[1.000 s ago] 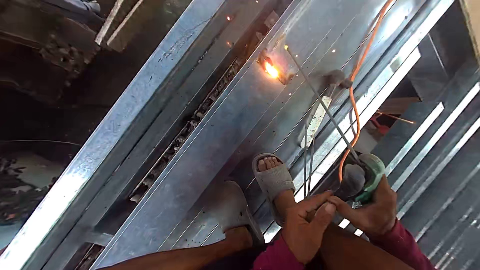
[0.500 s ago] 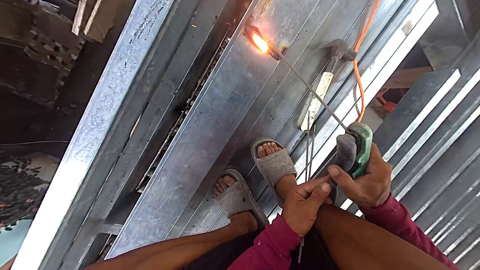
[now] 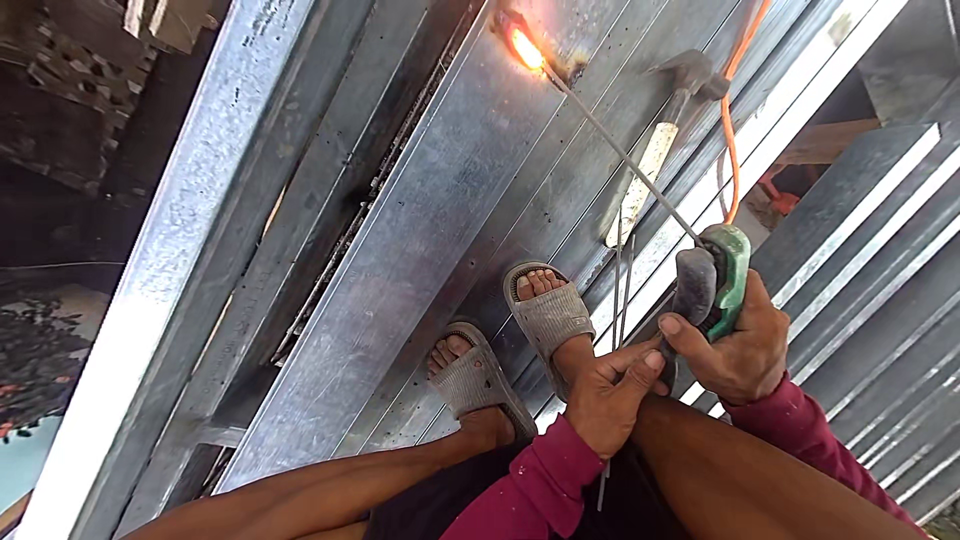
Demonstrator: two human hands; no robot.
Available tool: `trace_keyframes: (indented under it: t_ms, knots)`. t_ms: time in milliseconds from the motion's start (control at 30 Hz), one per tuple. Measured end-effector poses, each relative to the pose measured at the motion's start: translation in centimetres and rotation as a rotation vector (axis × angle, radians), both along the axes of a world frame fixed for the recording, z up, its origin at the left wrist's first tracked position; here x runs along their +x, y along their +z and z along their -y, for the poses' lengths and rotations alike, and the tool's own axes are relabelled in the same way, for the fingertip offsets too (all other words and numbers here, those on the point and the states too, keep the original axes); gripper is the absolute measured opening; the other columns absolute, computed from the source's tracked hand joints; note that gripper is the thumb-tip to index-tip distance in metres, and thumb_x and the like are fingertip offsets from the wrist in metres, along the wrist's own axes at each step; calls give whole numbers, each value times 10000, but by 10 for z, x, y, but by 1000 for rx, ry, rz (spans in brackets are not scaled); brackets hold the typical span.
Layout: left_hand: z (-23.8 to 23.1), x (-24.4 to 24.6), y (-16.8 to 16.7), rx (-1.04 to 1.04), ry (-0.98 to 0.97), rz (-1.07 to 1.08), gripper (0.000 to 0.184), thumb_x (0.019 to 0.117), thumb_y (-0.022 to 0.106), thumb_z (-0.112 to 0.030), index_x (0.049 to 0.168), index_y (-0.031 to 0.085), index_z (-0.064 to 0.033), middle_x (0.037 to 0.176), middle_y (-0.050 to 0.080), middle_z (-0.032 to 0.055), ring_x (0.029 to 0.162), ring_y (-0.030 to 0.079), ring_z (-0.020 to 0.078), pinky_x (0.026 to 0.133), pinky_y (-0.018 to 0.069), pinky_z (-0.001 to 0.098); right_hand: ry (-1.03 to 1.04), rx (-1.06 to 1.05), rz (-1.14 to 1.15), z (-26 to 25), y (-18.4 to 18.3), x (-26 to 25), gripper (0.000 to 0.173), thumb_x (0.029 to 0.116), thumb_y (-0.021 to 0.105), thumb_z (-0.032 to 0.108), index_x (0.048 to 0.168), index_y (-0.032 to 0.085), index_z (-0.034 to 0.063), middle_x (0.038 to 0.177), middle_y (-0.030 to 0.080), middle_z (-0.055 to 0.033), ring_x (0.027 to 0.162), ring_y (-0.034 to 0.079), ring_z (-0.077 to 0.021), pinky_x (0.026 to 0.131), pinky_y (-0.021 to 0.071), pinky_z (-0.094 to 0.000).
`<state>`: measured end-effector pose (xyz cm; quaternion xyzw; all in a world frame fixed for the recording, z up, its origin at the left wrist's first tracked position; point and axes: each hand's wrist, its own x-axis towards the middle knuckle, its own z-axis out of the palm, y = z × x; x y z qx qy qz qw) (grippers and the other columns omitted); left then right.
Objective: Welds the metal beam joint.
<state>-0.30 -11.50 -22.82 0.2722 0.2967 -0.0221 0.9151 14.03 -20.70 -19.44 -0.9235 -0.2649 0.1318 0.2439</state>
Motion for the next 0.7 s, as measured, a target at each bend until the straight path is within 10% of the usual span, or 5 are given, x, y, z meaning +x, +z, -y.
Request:
trace_keyframes:
  t_ms: [700]
  knots:
    - [-2, 1, 2, 22, -23, -29, 283, 1051, 553, -141, 1163, 720, 58, 1037, 763, 94, 880, 716, 97, 861, 593, 280, -23, 8, -33, 0, -1, 1, 738, 843, 687, 666, 1150, 621, -2, 787, 681, -35, 680, 640, -21, 601, 550, -254]
